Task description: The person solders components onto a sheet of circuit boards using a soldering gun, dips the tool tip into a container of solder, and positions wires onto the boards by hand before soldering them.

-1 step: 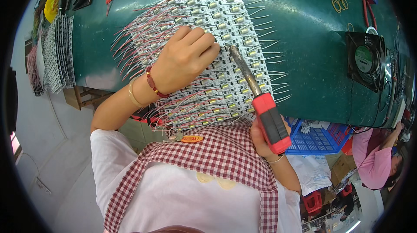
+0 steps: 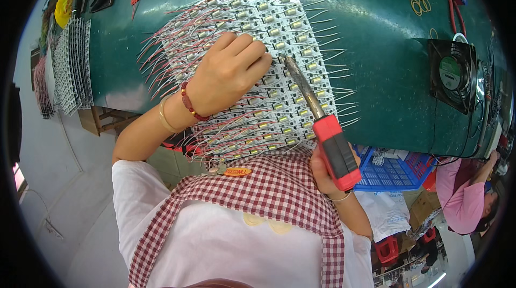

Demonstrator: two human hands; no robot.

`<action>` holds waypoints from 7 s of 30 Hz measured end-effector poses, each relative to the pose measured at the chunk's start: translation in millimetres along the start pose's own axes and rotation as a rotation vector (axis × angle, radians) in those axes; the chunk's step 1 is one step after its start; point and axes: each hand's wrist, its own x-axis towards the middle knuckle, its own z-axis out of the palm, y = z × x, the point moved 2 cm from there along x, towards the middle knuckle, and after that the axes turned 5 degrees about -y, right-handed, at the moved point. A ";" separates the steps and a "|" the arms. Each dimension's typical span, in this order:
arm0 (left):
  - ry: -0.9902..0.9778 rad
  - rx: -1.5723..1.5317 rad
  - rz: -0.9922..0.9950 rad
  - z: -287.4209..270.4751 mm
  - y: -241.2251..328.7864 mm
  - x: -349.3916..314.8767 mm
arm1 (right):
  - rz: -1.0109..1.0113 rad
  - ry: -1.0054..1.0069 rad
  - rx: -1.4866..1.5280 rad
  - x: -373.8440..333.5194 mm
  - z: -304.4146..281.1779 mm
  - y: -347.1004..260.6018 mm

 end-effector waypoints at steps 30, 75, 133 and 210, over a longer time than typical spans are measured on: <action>0.351 -0.108 -0.054 -39.3 -6.0 -10.3 | 0.117 0.061 0.387 -7.2 -8.0 -17.0; 0.083 -0.187 0.007 -9.3 22.3 -6.0 | 0.124 -0.013 0.299 -14.0 -11.8 -15.2; 0.036 -0.118 0.029 3.3 20.4 -19.0 | 0.042 -0.093 -0.064 -26.7 0.4 13.5; -0.033 -0.723 -0.371 -21.3 70.4 -13.5 | -0.343 0.179 0.210 70.5 18.7 -88.4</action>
